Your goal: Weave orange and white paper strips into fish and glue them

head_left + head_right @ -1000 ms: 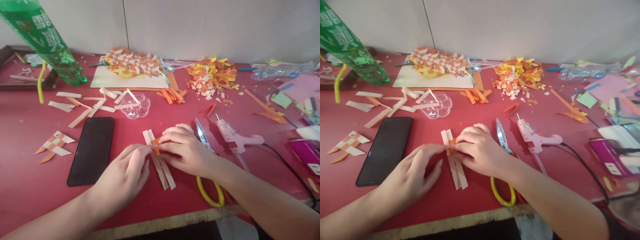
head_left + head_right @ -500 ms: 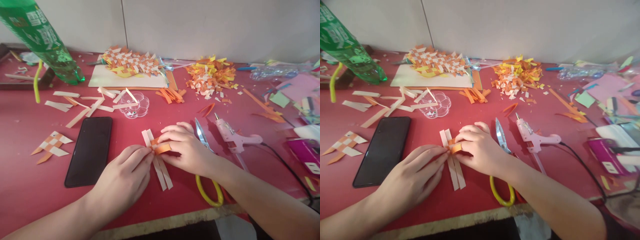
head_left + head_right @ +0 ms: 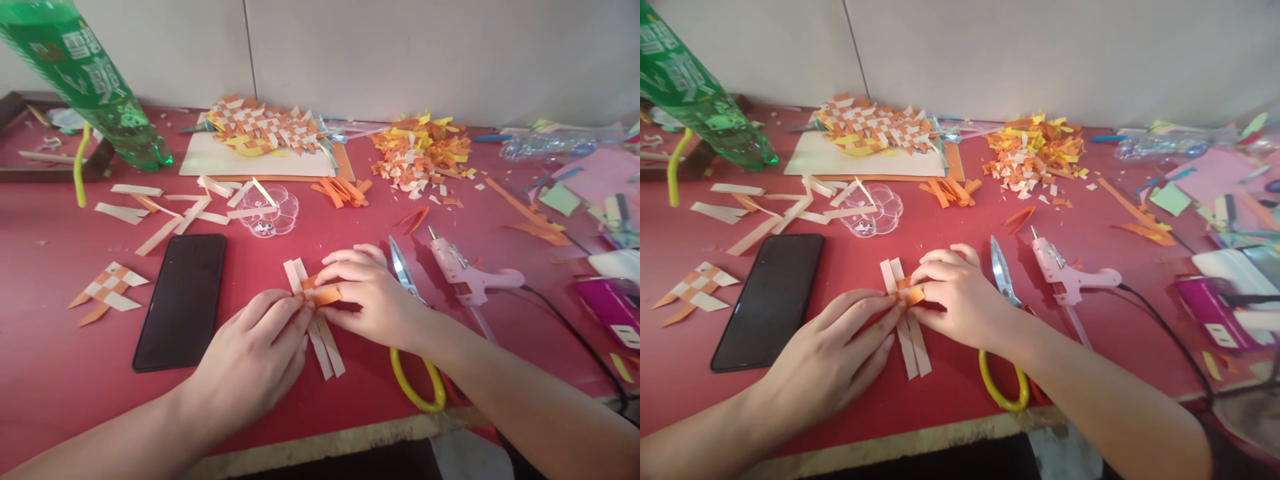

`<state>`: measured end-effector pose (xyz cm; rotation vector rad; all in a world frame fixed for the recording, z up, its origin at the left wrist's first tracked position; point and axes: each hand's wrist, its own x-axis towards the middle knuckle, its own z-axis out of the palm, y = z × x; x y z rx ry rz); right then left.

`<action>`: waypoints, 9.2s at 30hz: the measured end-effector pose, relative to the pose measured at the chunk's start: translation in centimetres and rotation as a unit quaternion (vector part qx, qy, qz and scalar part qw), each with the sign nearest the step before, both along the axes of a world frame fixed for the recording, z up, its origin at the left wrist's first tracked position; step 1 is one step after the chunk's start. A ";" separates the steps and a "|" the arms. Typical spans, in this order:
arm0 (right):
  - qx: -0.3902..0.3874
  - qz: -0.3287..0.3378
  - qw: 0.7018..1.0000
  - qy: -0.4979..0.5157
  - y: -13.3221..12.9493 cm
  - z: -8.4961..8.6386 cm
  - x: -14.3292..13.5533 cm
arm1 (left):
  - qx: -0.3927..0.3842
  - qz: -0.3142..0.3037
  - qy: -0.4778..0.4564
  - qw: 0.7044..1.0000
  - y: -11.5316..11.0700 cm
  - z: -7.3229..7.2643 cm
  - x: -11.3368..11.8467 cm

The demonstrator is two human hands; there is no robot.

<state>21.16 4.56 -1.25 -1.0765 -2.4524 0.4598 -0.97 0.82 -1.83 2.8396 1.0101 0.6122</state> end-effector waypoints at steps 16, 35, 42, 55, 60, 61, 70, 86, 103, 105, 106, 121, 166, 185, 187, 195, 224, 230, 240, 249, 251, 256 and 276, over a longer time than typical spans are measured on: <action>-0.017 -0.011 1.000 -0.006 -0.6 0.4 0.0 | 0.005 0.008 -0.004 1.000 0.0 -0.1 0.0; 0.062 -0.046 0.996 0.036 -0.4 0.2 -0.2 | 0.019 0.018 0.013 1.000 0.1 -0.1 0.2; 0.086 -0.091 0.992 -0.018 -0.1 -0.2 -0.2 | 0.022 0.014 0.027 0.999 0.0 -0.3 0.0; 0.085 -0.099 0.990 -0.058 -0.7 0.0 -0.1 | -0.024 0.020 0.042 0.999 0.0 -0.3 0.3; 0.076 -0.117 0.986 -0.086 -0.8 0.0 0.0 | -0.004 0.032 0.044 0.999 0.0 -0.3 0.6; 0.075 -0.118 0.986 -0.089 -0.8 0.0 0.0 | 0.004 0.037 0.045 0.998 0.0 -0.2 0.6; 0.140 -0.097 0.985 -0.034 0.3 1.9 1.2 | 0.042 0.022 0.055 0.997 -0.3 -0.6 0.2; 0.110 0.018 0.991 -0.077 11.4 2.8 -5.9 | -0.022 0.019 0.050 0.998 -0.4 -0.8 -0.1; 0.052 -0.044 0.997 -0.041 1.9 2.9 1.8 | 0.030 0.019 0.010 0.999 -0.7 -0.6 -0.1; 0.039 -0.051 0.996 -0.056 1.3 2.6 2.5 | 0.037 0.015 0.008 0.999 -0.6 -0.6 -0.1; 0.041 -0.055 0.996 -0.058 1.2 2.5 2.6 | 0.040 0.015 0.007 0.999 -0.6 -0.6 -0.1; 0.002 -0.045 0.999 -0.012 1.0 0.8 1.4 | 0.026 0.027 -0.010 0.999 -0.6 -0.5 -0.1; -0.064 -0.089 0.990 -0.089 0.9 0.8 1.0 | -0.051 -0.019 0.017 0.998 -0.9 0.2 -0.5; -0.032 -0.018 0.999 0.021 0.8 1.4 0.8 | -0.081 -0.014 0.007 0.997 -0.9 0.2 -0.5; -0.043 0.001 0.999 0.008 0.7 1.6 0.8 | -0.089 -0.011 0.005 0.996 -0.9 0.2 -0.5; -0.077 0.061 0.995 -0.029 0.4 1.8 1.1 | -0.086 -0.006 0.002 0.996 -1.1 0.1 -0.5; 0.001 0.022 1.000 -0.012 0.5 1.0 -0.4 | -0.032 -0.027 0.037 0.998 -0.9 0.0 -0.6; -0.008 0.040 0.999 -0.021 0.5 1.0 -0.4 | -0.037 -0.030 0.029 0.998 -0.9 0.1 -0.5; 0.003 0.063 0.997 -0.040 0.2 1.1 -0.3 | -0.058 0.009 0.000 0.998 -1.4 -0.1 -0.6; 0.022 0.068 0.996 -0.048 -0.1 1.0 -0.2 | -0.059 0.007 0.016 0.998 -1.1 -0.2 -0.6; 0.023 0.068 0.996 -0.045 -0.1 0.9 -0.2 | -0.068 0.010 0.013 0.998 -1.1 -0.2 -0.6; 0.014 0.072 0.996 -0.040 -0.3 0.8 -0.3 | -0.064 0.009 0.009 0.998 -1.1 0.0 -0.5; 0.037 0.089 0.994 -0.049 -0.5 0.8 -0.3 | 0.006 0.005 0.038 0.999 -1.5 -0.7 -0.4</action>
